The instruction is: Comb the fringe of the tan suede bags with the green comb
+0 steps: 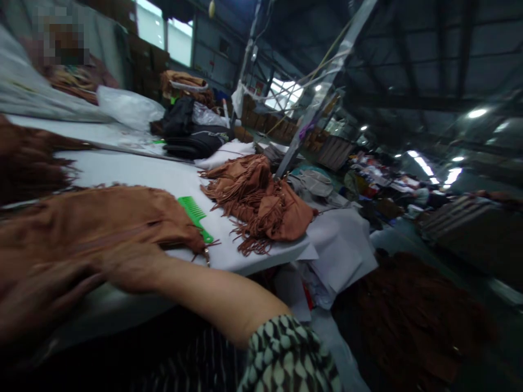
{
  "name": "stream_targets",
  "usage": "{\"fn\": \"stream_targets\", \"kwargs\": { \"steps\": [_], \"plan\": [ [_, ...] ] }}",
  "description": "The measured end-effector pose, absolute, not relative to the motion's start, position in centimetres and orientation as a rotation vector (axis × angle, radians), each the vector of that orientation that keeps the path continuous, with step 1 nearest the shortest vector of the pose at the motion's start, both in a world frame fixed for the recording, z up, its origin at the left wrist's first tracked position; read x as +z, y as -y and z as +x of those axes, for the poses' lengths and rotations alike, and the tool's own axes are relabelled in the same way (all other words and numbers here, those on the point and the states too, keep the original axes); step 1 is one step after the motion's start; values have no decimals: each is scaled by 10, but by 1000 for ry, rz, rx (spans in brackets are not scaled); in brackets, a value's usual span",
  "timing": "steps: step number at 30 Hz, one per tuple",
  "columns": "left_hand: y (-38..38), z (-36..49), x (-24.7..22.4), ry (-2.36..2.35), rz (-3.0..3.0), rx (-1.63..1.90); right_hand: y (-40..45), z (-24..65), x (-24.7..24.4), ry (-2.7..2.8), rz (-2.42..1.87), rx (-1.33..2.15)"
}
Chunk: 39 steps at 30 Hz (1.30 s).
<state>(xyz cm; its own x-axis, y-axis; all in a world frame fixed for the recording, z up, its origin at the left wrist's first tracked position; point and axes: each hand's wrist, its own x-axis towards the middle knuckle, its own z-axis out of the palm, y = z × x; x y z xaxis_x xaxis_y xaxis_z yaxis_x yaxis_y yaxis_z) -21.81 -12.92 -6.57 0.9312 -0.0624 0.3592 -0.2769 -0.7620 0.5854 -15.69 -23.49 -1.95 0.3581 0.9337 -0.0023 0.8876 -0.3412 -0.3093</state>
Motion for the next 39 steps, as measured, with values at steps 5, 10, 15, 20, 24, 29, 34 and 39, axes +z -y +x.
{"fn": "stream_targets", "kwargs": {
  "steps": [5, 10, 15, 20, 24, 29, 34, 39],
  "plan": [
    [101, -257, -60, -86, 2559, 391, 250, -150, -36, 1149, -2166, 388],
    [96, -245, -69, -152, 2413, 519, 250, -145, -52, 877, -1935, 556],
    [94, -247, -67, -171, 2305, 582, 247, -151, -40, 885, -1883, 344],
    [86, -245, -66, -119, 2208, 428, 236, -135, -31, 1209, -2034, 321],
    [82, -245, -66, -123, 2129, 366, 231, -129, -25, 1253, -2082, 408],
    [81, -246, -66, -156, 1970, 232, 227, -130, -24, 1294, -2097, 393],
    [81, -249, -63, -186, 1919, 181, 227, -130, -35, 1209, -2154, 338],
    [86, -250, -58, -256, 2008, 280, 229, -136, -39, 1120, -2159, 303]
  ]
}}
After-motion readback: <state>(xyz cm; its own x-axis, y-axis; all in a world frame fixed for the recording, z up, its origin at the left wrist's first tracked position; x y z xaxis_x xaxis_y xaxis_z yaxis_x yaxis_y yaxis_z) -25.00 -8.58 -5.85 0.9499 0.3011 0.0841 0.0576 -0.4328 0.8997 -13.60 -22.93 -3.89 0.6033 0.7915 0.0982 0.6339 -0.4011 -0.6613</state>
